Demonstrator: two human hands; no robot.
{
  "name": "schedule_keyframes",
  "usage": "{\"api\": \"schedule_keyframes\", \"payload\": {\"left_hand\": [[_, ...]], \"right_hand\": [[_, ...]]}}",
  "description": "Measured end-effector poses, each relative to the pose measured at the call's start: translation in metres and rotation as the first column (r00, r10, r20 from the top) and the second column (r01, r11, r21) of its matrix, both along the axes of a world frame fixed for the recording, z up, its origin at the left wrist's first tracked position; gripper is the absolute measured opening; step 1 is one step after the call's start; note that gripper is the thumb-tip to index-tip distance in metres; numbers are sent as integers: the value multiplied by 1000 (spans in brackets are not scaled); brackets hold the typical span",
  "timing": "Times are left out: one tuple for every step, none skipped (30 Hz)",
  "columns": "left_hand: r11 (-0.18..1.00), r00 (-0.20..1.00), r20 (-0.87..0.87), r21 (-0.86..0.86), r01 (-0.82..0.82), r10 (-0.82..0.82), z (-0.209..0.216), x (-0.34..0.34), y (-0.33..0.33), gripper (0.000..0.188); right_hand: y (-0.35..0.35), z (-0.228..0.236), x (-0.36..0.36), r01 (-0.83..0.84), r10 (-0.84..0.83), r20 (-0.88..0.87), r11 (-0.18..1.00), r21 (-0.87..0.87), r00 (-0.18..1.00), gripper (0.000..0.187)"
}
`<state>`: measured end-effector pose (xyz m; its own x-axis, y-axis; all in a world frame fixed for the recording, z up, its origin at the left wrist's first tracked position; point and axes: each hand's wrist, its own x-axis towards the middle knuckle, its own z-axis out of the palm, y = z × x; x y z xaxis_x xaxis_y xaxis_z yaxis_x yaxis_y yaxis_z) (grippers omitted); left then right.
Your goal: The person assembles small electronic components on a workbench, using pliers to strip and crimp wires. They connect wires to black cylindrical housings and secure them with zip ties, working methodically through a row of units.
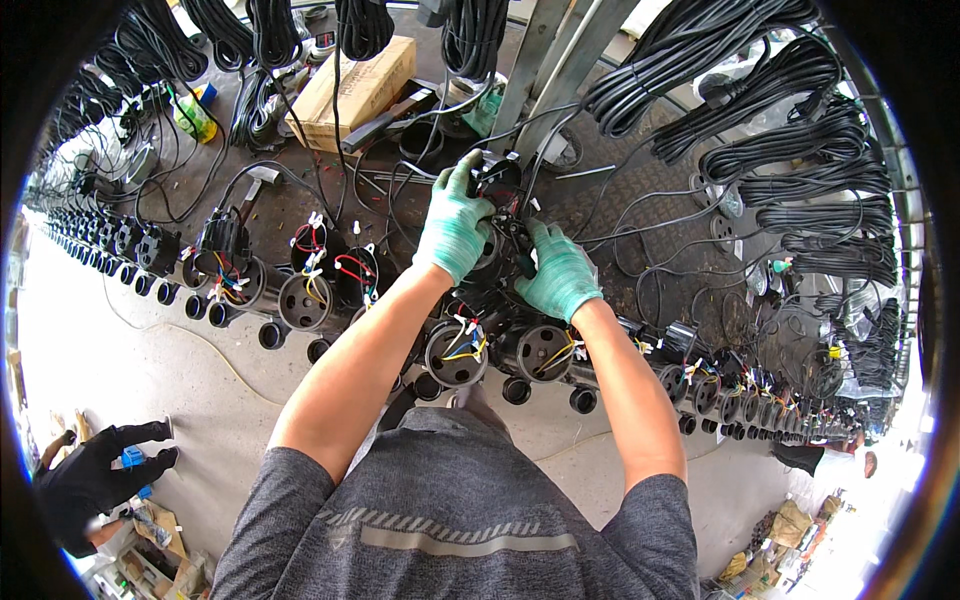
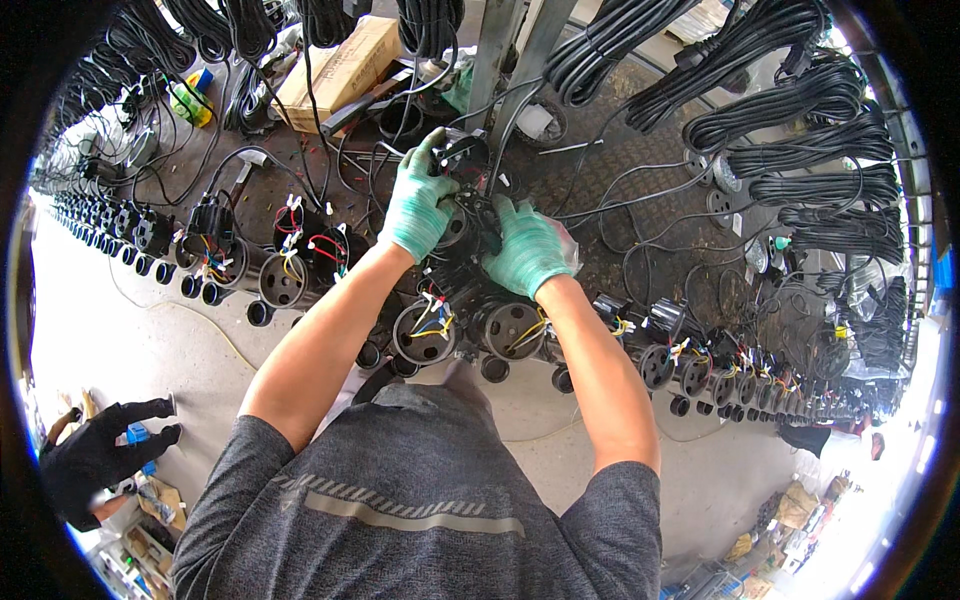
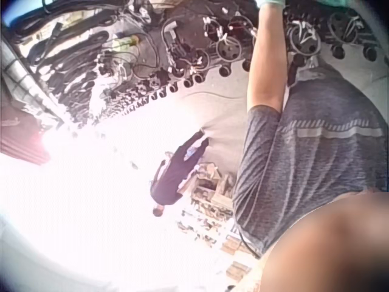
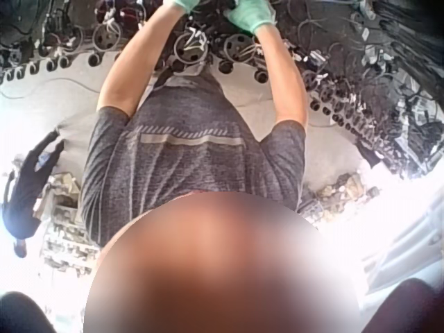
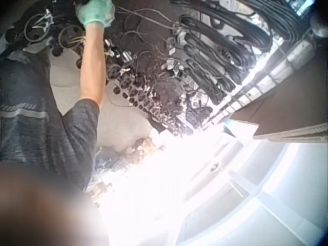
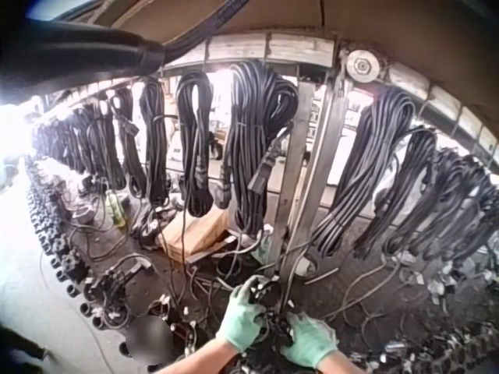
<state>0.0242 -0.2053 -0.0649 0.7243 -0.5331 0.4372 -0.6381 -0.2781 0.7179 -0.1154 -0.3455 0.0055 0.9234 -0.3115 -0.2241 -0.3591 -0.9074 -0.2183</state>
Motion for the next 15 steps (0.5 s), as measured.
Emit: {"api": "schedule_keyframes", "payload": {"left_hand": [[1000,1000,-6,-10,4,-4,-1,2,1,40],[992,983,-179,-122,13,-35,-1,3,0,49],[970,938,-338,-243,-9,-76,-1,3,-2,58],[895,771,-601,-436,-96,-211,1,2,-8,68],[874,722,-644,-472,-115,-253,2,1,-11,76],[852,672,-682,-503,-146,-288,-1,2,-12,84],[907,799,-567,-415,-67,-200,-7,3,-10,91],[928,858,-486,-371,-30,-167,-12,3,-10,93],[946,909,-395,-324,-3,-133,-16,3,-10,95],[940,918,-371,-342,2,-137,-19,2,-11,92],[933,927,-346,-359,8,-141,-22,2,-12,90],[927,936,-320,-375,15,-144,-22,2,-12,87],[920,945,-293,-391,22,-147,-22,2,-13,84],[945,983,-161,-326,33,-90,-21,3,-11,83],[964,999,-23,-265,27,-34,-16,3,-10,82]], "right_hand": [[3,2,1,2,-3,-15,1000,-28,1000,86],[5,0,1,-9,9,1,1000,-22,1000,83],[5,-3,1,-17,17,17,1000,-17,1000,79],[4,-8,0,-22,23,33,1000,-14,999,76],[-5,-33,-3,-50,51,159,999,-8,986,66],[-4,-30,-1,-40,40,130,999,-3,991,65],[-3,-25,1,-29,29,101,1000,2,994,63],[-2,-21,2,-18,17,72,1000,6,997,62],[-2,-21,2,-21,21,87,1000,2,996,61],[-2,-21,2,-25,25,102,1000,-2,994,60],[-2,-20,2,-29,30,117,1000,-6,993,59],[-1,-16,4,-11,9,68,1000,24,998,61],[0,-9,6,8,-9,18,999,52,1000,64],[0,-5,7,29,-26,-32,996,80,999,67],[-3,-4,6,-1,3,-24,997,72,1000,73]]}}
